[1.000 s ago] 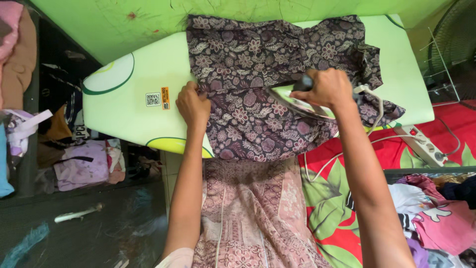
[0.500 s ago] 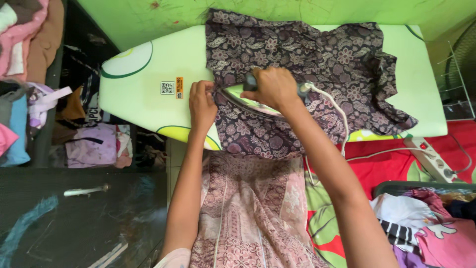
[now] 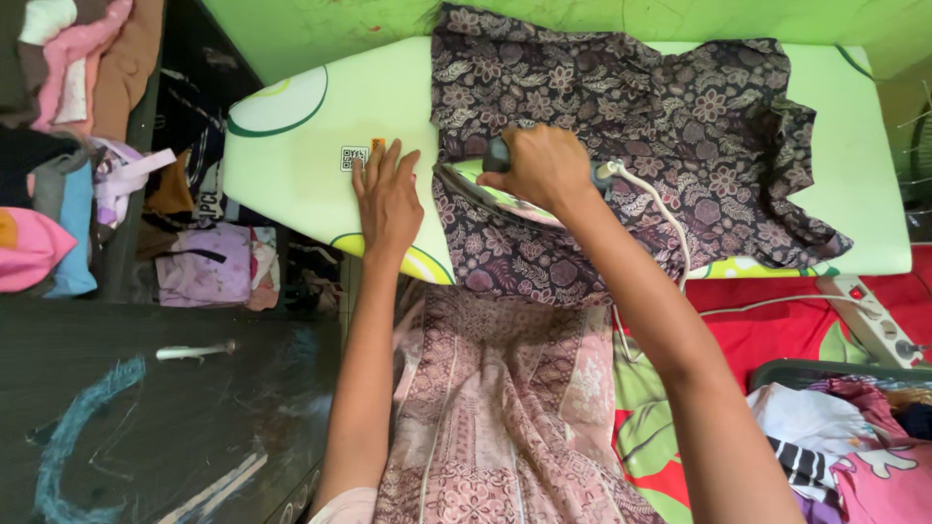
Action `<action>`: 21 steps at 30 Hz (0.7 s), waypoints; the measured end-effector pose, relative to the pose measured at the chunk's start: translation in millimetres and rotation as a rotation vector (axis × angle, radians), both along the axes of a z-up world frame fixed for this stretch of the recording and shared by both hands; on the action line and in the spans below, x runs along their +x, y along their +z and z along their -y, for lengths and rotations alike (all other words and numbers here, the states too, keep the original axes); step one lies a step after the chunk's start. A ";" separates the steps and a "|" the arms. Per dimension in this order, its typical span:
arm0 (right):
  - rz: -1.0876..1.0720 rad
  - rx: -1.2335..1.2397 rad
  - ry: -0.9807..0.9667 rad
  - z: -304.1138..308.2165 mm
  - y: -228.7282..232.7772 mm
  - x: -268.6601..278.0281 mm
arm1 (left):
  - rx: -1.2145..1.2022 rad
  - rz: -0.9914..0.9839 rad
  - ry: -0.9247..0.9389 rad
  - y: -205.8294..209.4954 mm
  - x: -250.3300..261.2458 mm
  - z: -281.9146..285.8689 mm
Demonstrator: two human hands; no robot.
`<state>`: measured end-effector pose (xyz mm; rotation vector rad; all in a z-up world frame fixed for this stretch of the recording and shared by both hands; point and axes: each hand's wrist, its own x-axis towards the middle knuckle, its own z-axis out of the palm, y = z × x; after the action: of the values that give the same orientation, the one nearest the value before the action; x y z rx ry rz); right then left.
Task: The person irons a dark floral-patterned dress on an ironing board, smoothing and folding it before placing it aside. Then the person irons a pink Minnie Mouse t-shirt, smoothing the front and sleeves before folding it.
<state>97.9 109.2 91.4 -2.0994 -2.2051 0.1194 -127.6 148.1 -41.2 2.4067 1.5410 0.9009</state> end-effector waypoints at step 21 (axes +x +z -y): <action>0.031 -0.109 0.220 62.2 -4.8 -7.6 | -0.158 0.346 -0.107 -0.4 -4.0 5.6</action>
<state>90.3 47.0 86.5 -1.9130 -2.4961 0.2288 -131.6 142.4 -41.5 2.0701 1.2915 1.0618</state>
